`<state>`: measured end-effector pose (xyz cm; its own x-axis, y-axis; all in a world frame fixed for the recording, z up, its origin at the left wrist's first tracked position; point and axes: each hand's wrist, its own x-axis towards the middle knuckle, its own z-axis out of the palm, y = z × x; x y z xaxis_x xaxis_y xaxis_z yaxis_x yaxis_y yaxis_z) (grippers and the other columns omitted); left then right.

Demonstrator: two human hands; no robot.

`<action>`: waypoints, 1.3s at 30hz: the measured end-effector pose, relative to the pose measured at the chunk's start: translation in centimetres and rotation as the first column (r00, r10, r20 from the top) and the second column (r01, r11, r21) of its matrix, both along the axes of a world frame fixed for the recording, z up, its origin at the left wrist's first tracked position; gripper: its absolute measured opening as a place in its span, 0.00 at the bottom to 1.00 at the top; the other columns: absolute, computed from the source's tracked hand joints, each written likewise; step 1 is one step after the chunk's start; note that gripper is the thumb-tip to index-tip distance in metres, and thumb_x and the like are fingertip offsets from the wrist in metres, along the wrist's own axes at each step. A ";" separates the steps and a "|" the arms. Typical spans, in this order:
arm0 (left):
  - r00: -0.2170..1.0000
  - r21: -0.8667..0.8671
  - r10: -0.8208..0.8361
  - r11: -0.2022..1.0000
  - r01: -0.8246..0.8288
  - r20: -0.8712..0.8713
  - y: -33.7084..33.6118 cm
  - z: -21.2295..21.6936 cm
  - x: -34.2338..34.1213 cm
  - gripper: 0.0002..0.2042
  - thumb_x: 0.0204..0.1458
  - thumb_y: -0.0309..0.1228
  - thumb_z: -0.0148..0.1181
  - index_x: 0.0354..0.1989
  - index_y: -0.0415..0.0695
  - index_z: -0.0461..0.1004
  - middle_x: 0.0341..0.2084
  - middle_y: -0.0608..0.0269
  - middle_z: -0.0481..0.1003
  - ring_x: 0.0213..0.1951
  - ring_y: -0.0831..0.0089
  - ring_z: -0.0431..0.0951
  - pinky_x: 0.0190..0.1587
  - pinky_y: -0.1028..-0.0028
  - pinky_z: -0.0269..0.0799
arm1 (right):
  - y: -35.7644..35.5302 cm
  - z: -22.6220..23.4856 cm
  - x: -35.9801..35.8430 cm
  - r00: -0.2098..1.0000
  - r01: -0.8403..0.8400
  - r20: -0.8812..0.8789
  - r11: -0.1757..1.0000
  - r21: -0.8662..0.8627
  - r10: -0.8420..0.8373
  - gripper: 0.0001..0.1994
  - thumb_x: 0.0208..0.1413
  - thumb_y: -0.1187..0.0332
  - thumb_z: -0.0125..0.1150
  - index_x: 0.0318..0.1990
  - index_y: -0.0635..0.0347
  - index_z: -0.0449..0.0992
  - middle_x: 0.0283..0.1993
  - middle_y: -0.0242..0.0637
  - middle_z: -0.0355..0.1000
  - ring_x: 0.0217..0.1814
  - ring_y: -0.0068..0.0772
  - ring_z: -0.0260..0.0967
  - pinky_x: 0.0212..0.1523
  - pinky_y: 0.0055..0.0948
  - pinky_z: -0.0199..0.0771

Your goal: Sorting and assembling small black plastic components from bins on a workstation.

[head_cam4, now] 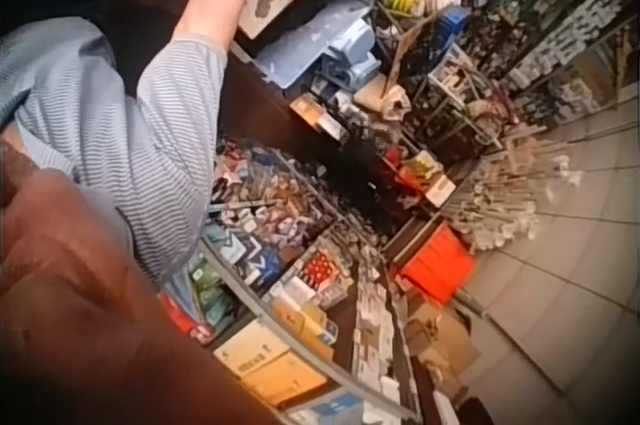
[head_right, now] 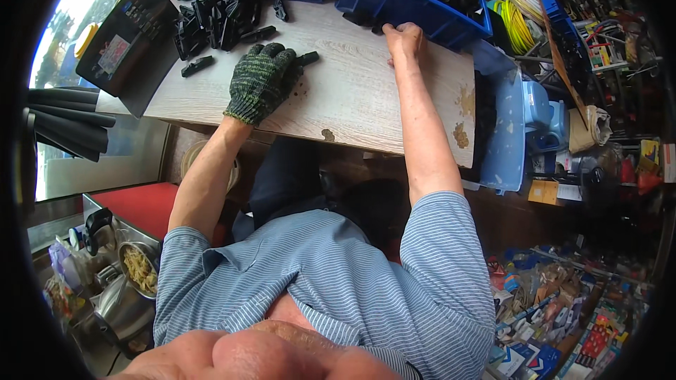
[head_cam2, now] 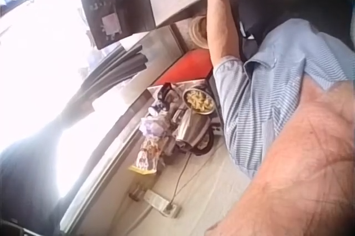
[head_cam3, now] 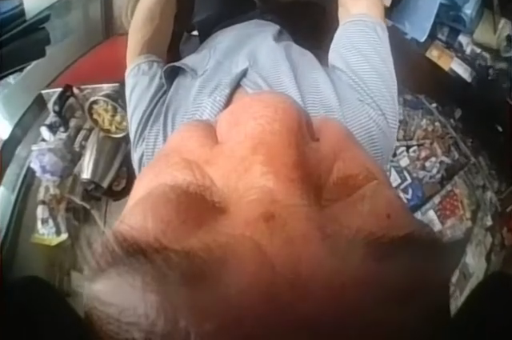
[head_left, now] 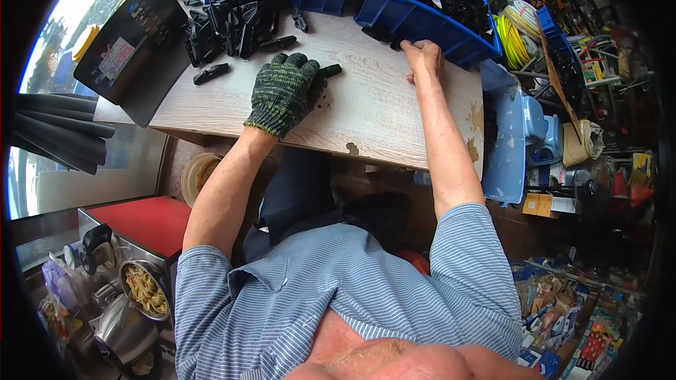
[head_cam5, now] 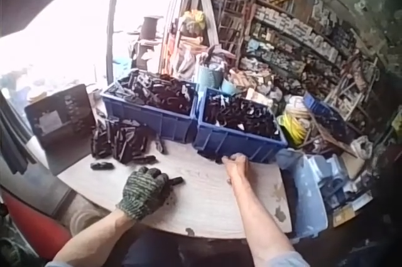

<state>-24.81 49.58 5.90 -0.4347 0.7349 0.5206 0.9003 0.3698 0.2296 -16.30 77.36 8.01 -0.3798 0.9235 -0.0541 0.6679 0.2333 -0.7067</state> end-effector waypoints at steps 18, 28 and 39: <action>0.998 0.077 0.036 0.996 -0.040 0.056 -0.5 -0.4 0.0 0.10 0.52 0.35 0.63 0.41 0.47 0.79 0.35 0.58 0.77 0.38 0.55 0.76 0.41 0.60 0.72 | -0.4 -0.1 1.1 0.993 0.026 -0.111 0.999 -0.040 -0.030 0.16 0.51 0.58 0.68 0.39 0.62 0.82 0.25 0.35 0.75 0.17 0.26 0.68 0.16 0.26 0.75; 0.997 0.141 0.062 0.988 -0.069 0.052 -0.5 0.0 0.2 0.12 0.51 0.34 0.64 0.43 0.47 0.79 0.39 0.56 0.78 0.42 0.56 0.77 0.44 0.60 0.73 | -0.1 -0.1 0.9 0.997 0.061 -0.047 0.998 -0.007 -0.061 0.16 0.50 0.58 0.66 0.39 0.63 0.82 0.24 0.36 0.74 0.16 0.28 0.68 0.17 0.30 0.77; 0.961 0.368 -0.067 0.929 -0.038 0.269 3.1 -0.7 6.1 0.16 0.52 0.35 0.66 0.47 0.42 0.78 0.40 0.51 0.79 0.45 0.53 0.78 0.48 0.60 0.74 | -9.0 -2.1 5.8 0.732 -0.447 -0.680 0.772 -0.452 0.025 0.11 0.57 0.63 0.64 0.30 0.62 0.76 0.17 0.24 0.61 0.12 0.18 0.53 0.14 0.26 0.64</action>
